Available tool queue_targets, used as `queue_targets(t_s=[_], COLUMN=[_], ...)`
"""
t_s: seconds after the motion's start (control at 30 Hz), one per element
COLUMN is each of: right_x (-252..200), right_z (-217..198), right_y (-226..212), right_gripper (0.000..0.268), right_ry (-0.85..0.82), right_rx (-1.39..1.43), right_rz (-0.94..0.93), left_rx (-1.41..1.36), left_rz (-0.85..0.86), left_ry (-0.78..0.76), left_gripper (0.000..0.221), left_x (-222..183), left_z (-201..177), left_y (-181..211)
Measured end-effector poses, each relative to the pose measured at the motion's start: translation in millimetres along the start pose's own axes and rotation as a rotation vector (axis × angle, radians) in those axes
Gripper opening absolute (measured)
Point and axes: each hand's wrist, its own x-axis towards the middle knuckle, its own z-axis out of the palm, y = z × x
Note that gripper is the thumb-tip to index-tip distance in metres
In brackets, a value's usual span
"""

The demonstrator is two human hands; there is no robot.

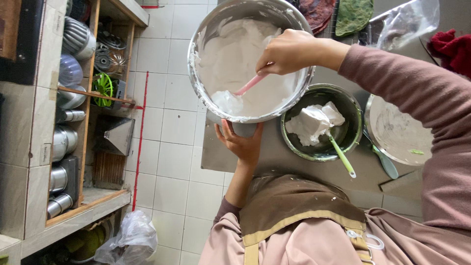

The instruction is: The person prepares a multi-colored cake by mixing white frosting with dark crumbs, placing a dark cake layer onto a turntable, and applying frosting to the top of the layer using a small spatula.

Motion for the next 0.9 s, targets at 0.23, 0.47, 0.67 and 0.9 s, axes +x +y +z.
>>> queue_targets(t_s=[0.23,0.47,0.67,0.9], right_x=[-30,-154,-290,-312], right_z=[-10,3,92,202], right_y=[21,25,-8,-31], right_gripper=[0.026,0.027,0.022,0.035], right_ry=[0.004,0.315,0.737,0.422], right_rx=[0.252,0.515,0.381,-0.323], right_rz=[0.134,0.186,0.263,0.469], left_rx=[-0.056,-0.114,-0.192,-0.129], left_rz=[0.020,-0.033,-0.048,-0.029], left_ry=[-0.020,-0.063,-0.084,-0.087], left_gripper=[0.108,0.113,0.111,0.110], left_x=[1,-4,-10,-8], left_z=[-4,-2,0,1], left_y=[-6,-11,-16,-13])
